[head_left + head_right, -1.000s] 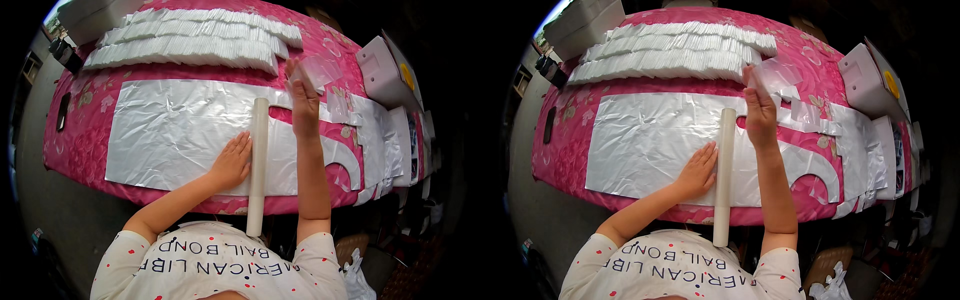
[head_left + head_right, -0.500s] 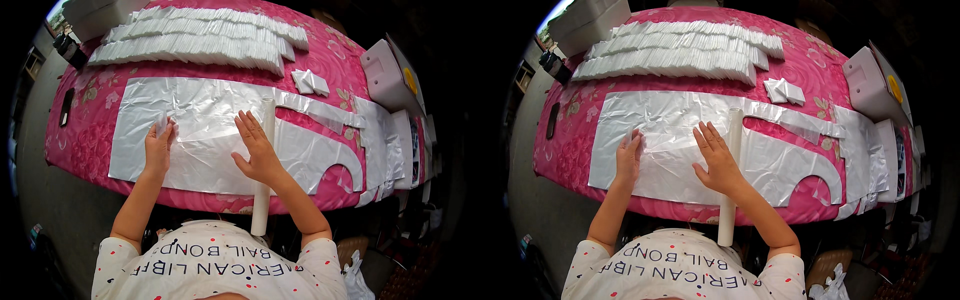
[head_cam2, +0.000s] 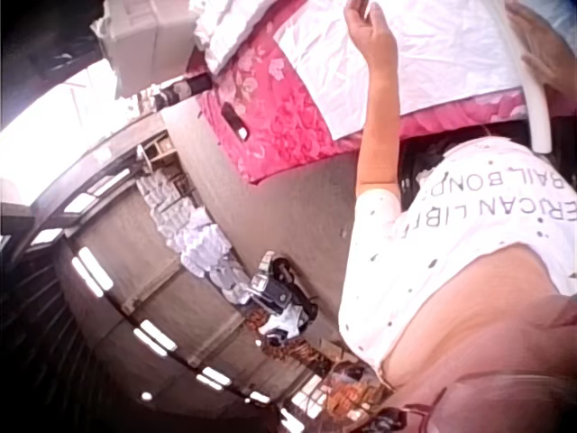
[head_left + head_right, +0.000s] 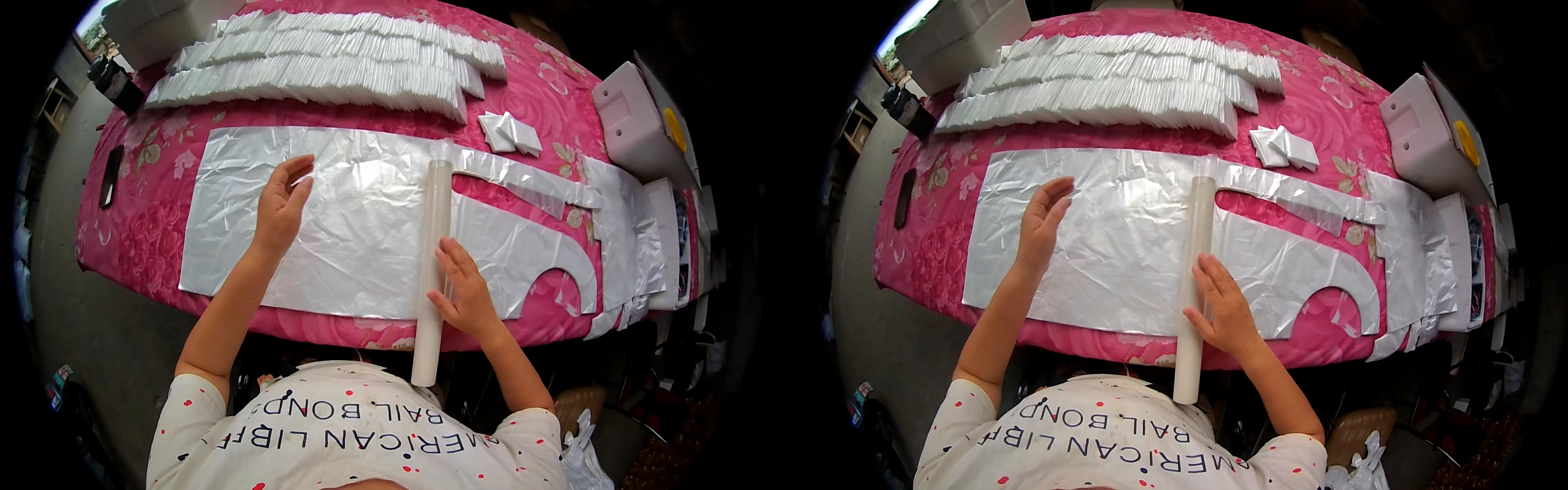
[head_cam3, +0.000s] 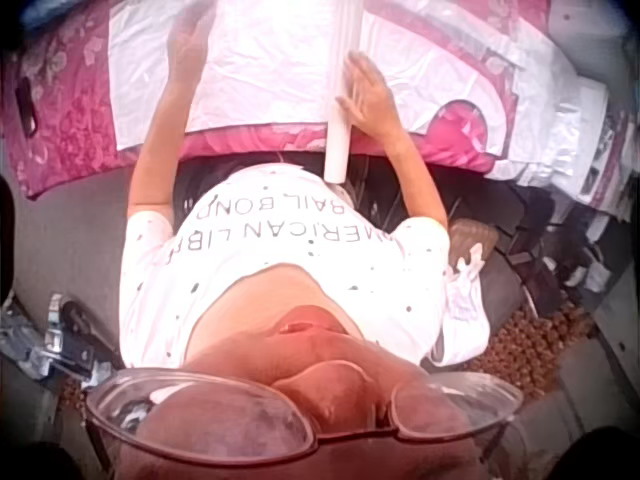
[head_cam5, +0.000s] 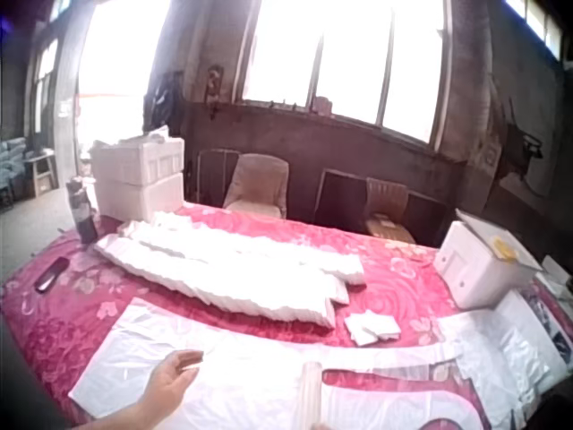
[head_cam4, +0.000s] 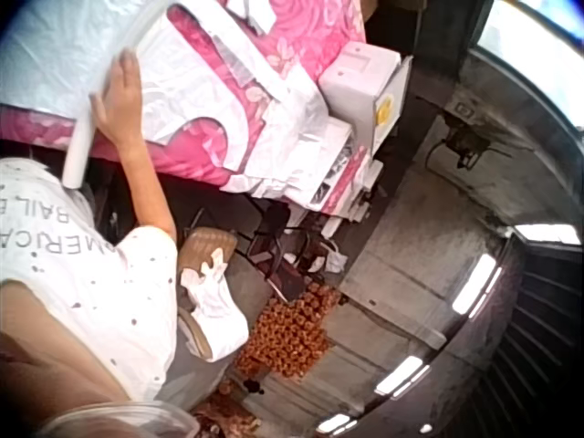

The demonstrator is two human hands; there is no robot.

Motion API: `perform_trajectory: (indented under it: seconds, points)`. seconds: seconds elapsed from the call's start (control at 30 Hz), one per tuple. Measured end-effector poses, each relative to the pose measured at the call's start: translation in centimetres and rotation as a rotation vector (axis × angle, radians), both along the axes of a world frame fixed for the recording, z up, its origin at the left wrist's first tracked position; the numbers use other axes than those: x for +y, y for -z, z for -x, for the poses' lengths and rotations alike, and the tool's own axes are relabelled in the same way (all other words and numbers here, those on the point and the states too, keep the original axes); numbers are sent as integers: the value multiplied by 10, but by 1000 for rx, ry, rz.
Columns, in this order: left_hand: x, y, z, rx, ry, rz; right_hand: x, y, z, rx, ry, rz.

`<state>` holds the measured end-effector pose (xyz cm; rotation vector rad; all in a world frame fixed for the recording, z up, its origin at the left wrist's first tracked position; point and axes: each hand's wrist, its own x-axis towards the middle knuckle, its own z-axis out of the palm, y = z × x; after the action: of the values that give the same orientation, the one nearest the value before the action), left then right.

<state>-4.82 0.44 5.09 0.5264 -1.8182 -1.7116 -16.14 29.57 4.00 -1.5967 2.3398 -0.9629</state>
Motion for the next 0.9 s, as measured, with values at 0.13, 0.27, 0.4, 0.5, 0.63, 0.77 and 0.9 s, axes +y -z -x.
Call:
perform_trajectory:
  seconds: [0.13, 0.27, 0.4, 0.5, 0.63, 0.77, 0.9]
  points:
    - [48, 11, 95, -57, 176, -597, 1, 2, 1, 9, -8, 6]
    - [68, 28, 137, -131, 180, -1051, 3, 2, 2, 26, -28, 10]
    - [69, 23, 138, -122, 174, -1098, 3, 0, 3, 43, -60, -30]
    - [62, 24, 128, -161, 164, -959, -3, -1, 3, 64, -94, -62]
    - [54, 14, 99, -100, 145, -678, -24, 2, -4, 131, -142, -102]
    - [28, 18, 58, -82, 106, -462, -77, 12, -36, 180, -241, -68]
    - [7, 19, 11, -105, 52, -352, -115, -7, -67, -145, -497, 131]
